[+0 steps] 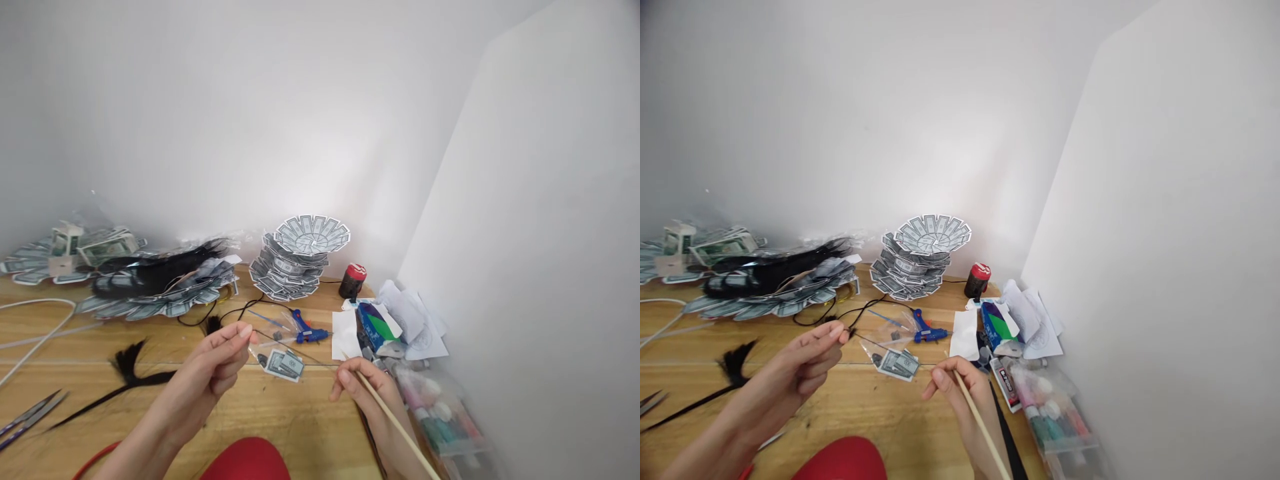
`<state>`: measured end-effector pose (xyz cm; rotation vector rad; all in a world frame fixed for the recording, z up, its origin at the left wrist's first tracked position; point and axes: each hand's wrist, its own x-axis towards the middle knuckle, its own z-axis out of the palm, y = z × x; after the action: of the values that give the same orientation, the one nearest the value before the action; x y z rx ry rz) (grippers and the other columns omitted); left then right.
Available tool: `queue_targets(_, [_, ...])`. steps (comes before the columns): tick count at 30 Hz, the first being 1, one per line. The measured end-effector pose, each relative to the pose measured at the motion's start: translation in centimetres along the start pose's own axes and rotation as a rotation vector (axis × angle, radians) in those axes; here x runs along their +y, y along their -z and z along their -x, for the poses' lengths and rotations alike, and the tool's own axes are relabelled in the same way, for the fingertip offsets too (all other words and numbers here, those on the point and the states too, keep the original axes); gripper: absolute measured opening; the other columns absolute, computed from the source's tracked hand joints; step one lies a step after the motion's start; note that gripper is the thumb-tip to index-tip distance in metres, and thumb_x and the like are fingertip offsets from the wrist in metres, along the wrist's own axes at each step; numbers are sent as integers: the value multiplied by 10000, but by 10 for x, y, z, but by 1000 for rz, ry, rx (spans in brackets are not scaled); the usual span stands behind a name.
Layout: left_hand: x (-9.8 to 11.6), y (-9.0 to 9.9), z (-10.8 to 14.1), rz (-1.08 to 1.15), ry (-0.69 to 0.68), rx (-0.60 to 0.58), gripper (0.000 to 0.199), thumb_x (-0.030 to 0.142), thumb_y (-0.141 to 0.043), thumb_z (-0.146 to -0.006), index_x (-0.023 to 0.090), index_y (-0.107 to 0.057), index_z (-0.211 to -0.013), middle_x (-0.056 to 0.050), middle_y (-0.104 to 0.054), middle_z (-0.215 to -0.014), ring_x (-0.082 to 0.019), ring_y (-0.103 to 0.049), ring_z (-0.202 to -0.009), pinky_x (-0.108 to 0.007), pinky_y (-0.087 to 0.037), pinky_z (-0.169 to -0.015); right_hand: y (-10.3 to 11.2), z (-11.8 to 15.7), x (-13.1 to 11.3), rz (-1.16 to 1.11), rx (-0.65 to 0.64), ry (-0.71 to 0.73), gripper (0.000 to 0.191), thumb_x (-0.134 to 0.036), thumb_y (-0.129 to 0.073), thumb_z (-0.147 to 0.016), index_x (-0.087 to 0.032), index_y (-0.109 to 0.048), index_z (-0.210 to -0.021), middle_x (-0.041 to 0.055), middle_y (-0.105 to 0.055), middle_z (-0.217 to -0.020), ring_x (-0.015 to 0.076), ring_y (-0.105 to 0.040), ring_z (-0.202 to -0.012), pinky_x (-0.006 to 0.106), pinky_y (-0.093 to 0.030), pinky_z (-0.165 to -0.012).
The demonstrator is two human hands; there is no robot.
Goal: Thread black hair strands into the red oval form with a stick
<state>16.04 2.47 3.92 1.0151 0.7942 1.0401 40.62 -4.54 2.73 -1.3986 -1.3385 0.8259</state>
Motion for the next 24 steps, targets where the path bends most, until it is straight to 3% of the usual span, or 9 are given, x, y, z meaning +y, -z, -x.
queue_targets(4, [-1, 2, -2, -166, -83, 41, 505, 697, -702, -727, 201, -611, -768, 117, -193, -547, -96, -68, -492, -184, -115, -401, 14, -3, 10, 141, 104, -48, 312, -532, -640, -815, -242, -684, -708, 35, -729, -698, 252, -648, -715, 332, -470, -706])
queue_targets(8, [-9, -1, -5, -432, -206, 38, 367, 548, -714, -786, 190, -691, -708, 14, -533, -624, -136, -404, -580, -218, -289, -533, 31, 0, 19, 299, 344, -85, 334, -511, -653, -771, -204, -721, -882, 167, -753, -965, 392, -652, -968, 513, -442, -898])
queue_targets(11, [-21, -5, -8, -581, -229, 12, 303, 473, -643, -852, 199, -693, -732, 11, -566, -632, -165, -437, -616, -250, -279, -575, 31, 10, 10, 341, 416, -46, 380, -537, -594, -832, -228, -734, -1003, 152, -728, -1132, 380, -621, -1117, 514, -436, -973])
queue_targets(14, [-30, -10, -10, -647, -224, -54, 293, 456, -601, -866, 201, -675, -743, 24, -548, -607, -162, -426, -590, -257, -265, -570, 10, 17, -4, 348, 348, 106, 281, -449, -595, -888, -277, -756, -1041, 81, -717, -1158, 299, -637, -1138, 418, -462, -1006])
queue_targets(18, [-29, -20, -5, -633, -202, -149, 317, 474, -573, -856, 194, -665, -740, 14, -580, -624, -166, -476, -597, -257, -326, -580, -28, 16, -12, 327, 90, 243, 356, -339, -667, -889, -283, -679, -1241, 88, -683, -1247, 282, -618, -1192, 408, -481, -1011])
queue_targets(21, [-20, -23, 1, -591, -181, -187, 328, 489, -577, -837, 198, -675, -720, -8, -635, -668, -183, -536, -637, -266, -387, -601, -40, 12, -12, 360, -58, 243, 168, -290, -685, -890, -272, -728, -1051, 57, -731, -1134, 265, -618, -1168, 387, -490, -979])
queue_targets(22, [-16, -23, 4, -577, -179, -185, 329, 496, -589, -828, 204, -683, -712, -7, -638, -666, -182, -536, -637, -264, -388, -595, -38, 11, -12, 368, -65, 237, 80, -280, -664, -905, -268, -731, -948, 41, -745, -1070, 249, -633, -1132, 368, -493, -961])
queue_targets(24, [-8, -19, 8, -551, -185, -143, 327, 511, -615, -823, 218, -690, -699, 8, -621, -642, -165, -504, -611, -252, -364, -567, -26, 10, -13, 386, -28, 200, 138, -297, -595, -947, -265, -703, -868, 26, -750, -1006, 225, -660, -1062, 352, -497, -934])
